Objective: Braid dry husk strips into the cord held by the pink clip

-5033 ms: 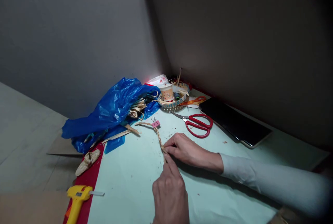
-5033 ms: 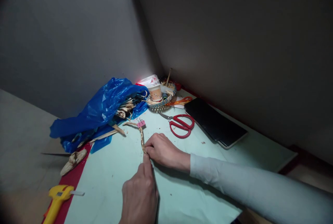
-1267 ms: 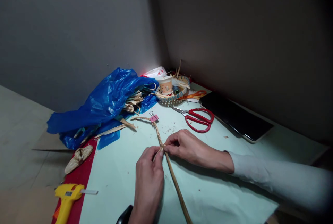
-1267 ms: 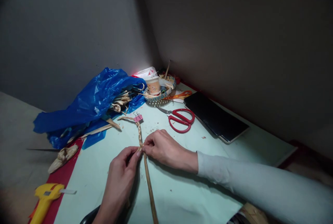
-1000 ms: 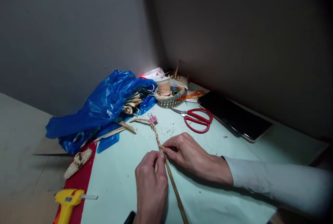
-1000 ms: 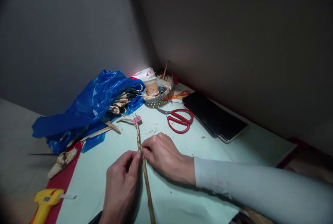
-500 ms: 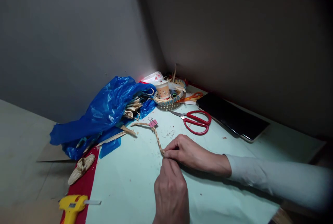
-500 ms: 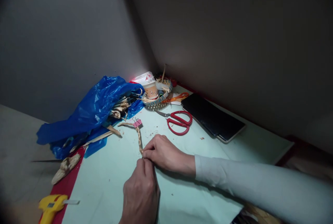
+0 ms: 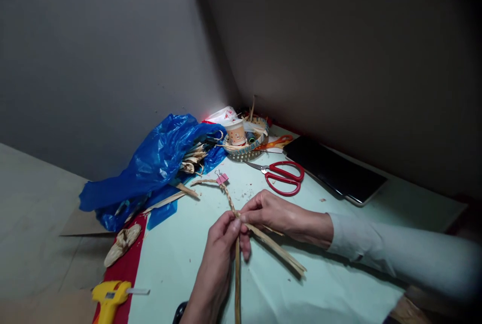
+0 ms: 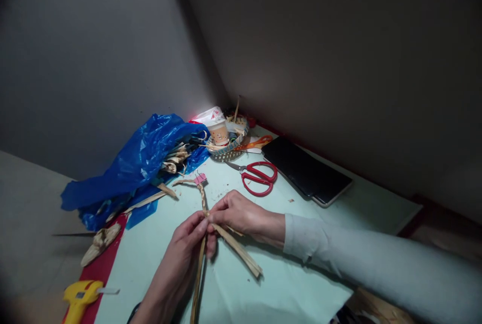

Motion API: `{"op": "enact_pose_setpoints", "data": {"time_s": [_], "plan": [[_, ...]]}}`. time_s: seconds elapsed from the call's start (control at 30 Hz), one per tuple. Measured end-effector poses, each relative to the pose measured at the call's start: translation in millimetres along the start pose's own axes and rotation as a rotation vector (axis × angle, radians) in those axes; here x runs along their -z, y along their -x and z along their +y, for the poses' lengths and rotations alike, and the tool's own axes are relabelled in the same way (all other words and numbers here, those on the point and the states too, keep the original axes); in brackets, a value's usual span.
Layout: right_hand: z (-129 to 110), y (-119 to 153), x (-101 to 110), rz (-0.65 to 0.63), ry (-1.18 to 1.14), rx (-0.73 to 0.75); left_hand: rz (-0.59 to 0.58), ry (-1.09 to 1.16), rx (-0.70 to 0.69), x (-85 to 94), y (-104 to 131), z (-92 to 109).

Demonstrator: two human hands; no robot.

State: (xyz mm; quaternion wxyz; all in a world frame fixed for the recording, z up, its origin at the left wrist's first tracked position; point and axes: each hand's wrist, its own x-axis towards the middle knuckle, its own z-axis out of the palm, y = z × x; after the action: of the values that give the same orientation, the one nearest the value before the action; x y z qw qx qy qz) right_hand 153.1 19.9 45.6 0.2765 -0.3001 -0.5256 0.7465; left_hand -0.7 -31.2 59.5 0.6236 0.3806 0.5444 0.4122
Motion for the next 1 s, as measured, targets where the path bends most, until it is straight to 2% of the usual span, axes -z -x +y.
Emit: {"op": "enact_pose_setpoints", "data": {"time_s": [0.1, 0.27, 0.4, 0.5, 0.7, 0.83, 0.9, 1.0], "plan": [[-2, 3, 2, 0.035, 0.313, 0.056, 0.037, 0.024, 0.044, -3.8, -2, -5], [-11, 14, -3, 0.116, 0.991, 0.226, 0.183, -0.23, -0.051, -0.4, -1, -10], [-12, 21, -9, 0.143, 1.343, 0.241, 0.306, -0.351, -0.095, -3.3, 1, -13], [-10, 26, -11, 0.15, 1.454, 0.276, 0.336, -0.32, -0.108, -4.4, 1, -17], [-2, 35, -26, 0.13, 1.627, 0.414, 0.287, -0.221, -0.077, -4.8, 0, -23], [9, 36, -40, 0.155, 1.812, 0.598, 0.26, -0.205, -0.051, -7.6, 3, -19], [14, 37, -43, 0.188, 1.861, 0.71, 0.236, -0.162, -0.034, -7.8, 5, -16], [16, 40, -45, 0.176, 1.881, 0.795, 0.219, -0.135, -0.015, -5.3, 4, -13]]}}
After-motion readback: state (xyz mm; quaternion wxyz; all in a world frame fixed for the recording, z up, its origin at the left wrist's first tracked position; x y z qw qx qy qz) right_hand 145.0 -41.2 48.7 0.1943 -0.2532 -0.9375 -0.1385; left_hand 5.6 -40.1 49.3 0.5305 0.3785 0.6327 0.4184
